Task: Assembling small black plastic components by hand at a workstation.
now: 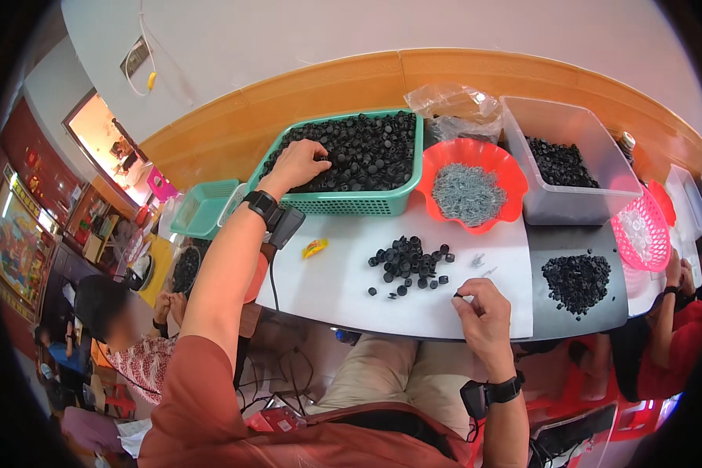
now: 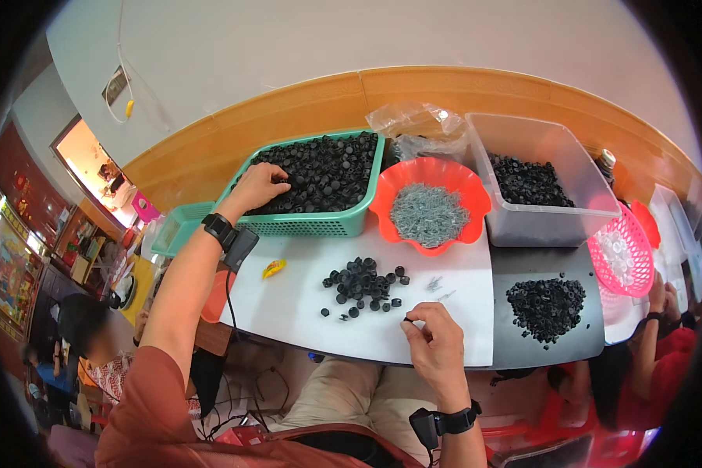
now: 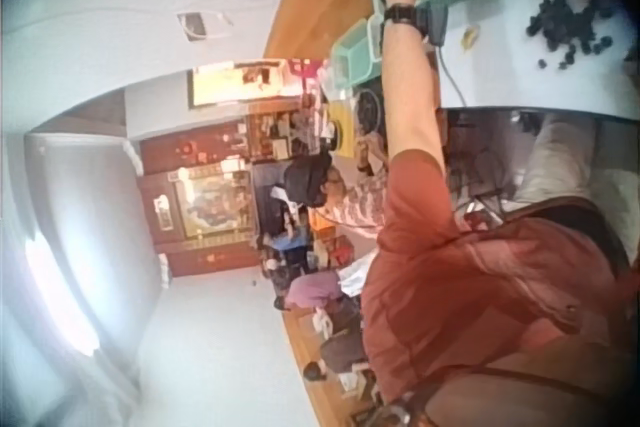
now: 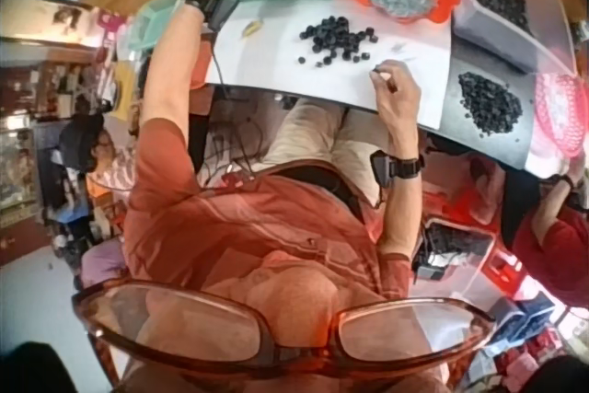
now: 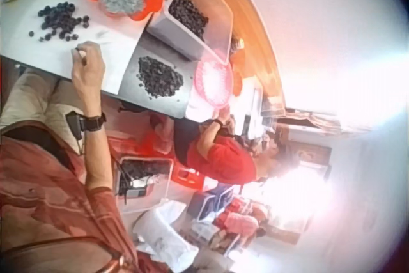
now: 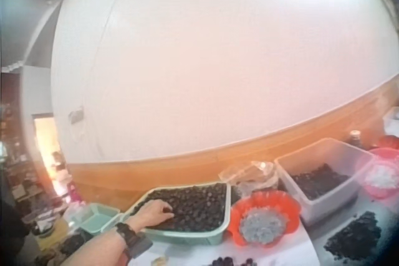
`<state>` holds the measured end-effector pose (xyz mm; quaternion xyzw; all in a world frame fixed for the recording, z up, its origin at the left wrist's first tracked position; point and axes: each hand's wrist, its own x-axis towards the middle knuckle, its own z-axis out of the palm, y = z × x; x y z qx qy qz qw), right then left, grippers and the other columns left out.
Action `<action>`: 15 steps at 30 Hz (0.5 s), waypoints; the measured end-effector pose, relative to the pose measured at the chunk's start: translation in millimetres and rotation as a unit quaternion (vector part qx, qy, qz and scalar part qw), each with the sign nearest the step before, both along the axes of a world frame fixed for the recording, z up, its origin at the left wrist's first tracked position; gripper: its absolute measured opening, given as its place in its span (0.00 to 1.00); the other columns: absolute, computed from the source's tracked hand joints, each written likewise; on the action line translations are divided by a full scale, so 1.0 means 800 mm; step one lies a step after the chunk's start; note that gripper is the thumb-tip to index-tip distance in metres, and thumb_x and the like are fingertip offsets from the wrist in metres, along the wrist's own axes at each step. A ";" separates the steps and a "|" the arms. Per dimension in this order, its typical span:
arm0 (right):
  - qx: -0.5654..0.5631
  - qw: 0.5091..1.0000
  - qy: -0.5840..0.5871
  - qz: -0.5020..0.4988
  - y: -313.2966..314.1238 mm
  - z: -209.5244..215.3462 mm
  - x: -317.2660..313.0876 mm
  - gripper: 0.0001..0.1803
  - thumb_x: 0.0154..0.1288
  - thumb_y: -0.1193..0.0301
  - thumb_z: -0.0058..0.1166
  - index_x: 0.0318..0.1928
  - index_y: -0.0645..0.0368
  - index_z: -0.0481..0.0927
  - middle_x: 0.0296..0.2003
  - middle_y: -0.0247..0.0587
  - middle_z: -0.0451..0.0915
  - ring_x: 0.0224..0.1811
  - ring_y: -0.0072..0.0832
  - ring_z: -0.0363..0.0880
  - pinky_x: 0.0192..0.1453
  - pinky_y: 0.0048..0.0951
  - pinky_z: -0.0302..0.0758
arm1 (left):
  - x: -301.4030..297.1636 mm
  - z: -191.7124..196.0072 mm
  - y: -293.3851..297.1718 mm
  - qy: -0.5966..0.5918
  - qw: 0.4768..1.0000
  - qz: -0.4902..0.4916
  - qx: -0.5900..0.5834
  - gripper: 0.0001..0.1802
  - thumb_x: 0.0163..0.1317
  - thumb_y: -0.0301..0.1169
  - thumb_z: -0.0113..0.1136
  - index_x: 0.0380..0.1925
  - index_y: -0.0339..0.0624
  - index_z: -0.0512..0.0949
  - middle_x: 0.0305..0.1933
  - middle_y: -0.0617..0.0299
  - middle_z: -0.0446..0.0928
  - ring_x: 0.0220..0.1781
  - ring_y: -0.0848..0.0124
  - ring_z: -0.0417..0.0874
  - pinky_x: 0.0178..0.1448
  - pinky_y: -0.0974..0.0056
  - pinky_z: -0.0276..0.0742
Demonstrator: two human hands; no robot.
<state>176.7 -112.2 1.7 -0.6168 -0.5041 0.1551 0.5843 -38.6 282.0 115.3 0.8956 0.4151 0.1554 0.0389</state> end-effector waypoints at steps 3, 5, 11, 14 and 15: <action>0.000 1.000 0.007 0.001 0.000 -0.001 0.000 0.10 0.61 0.84 0.65 0.41 0.62 0.81 0.40 0.39 0.83 0.22 0.18 0.70 0.27 0.23 0.69 | -0.009 -0.004 0.001 -0.016 1.000 0.004 0.005 0.19 0.60 0.36 0.74 0.48 0.37 0.87 0.44 0.49 0.88 0.46 0.58 0.89 0.52 0.58 0.83; 0.006 1.000 0.009 -0.001 0.000 -0.003 0.000 0.10 0.61 0.84 0.66 0.41 0.62 0.82 0.41 0.38 0.83 0.22 0.18 0.70 0.27 0.22 0.69 | -0.010 -0.002 -0.003 -0.033 0.999 0.004 0.012 0.20 0.60 0.37 0.74 0.49 0.37 0.87 0.45 0.50 0.88 0.46 0.60 0.88 0.52 0.59 0.82; 0.021 1.000 0.021 -0.001 0.000 -0.003 -0.001 0.09 0.61 0.84 0.66 0.41 0.62 0.82 0.41 0.38 0.83 0.22 0.17 0.70 0.26 0.21 0.68 | -0.003 -0.001 -0.027 -0.067 0.997 0.006 -0.042 0.21 0.63 0.40 0.72 0.53 0.40 0.87 0.52 0.48 0.86 0.52 0.56 0.87 0.59 0.57 0.82; 0.022 1.000 0.018 0.000 0.000 -0.006 0.001 0.09 0.61 0.84 0.66 0.41 0.62 0.82 0.40 0.38 0.83 0.22 0.17 0.70 0.26 0.22 0.68 | 0.012 0.003 -0.040 -0.116 0.988 -0.071 -0.074 0.20 0.68 0.39 0.68 0.55 0.40 0.85 0.56 0.51 0.84 0.56 0.60 0.85 0.62 0.59 0.79; 0.024 1.000 0.020 0.000 0.000 -0.006 0.002 0.09 0.61 0.84 0.66 0.41 0.62 0.82 0.40 0.38 0.83 0.22 0.17 0.70 0.26 0.22 0.68 | 0.019 0.003 -0.043 -0.104 0.981 -0.151 -0.057 0.20 0.70 0.39 0.66 0.57 0.40 0.85 0.60 0.49 0.82 0.61 0.58 0.82 0.66 0.58 0.76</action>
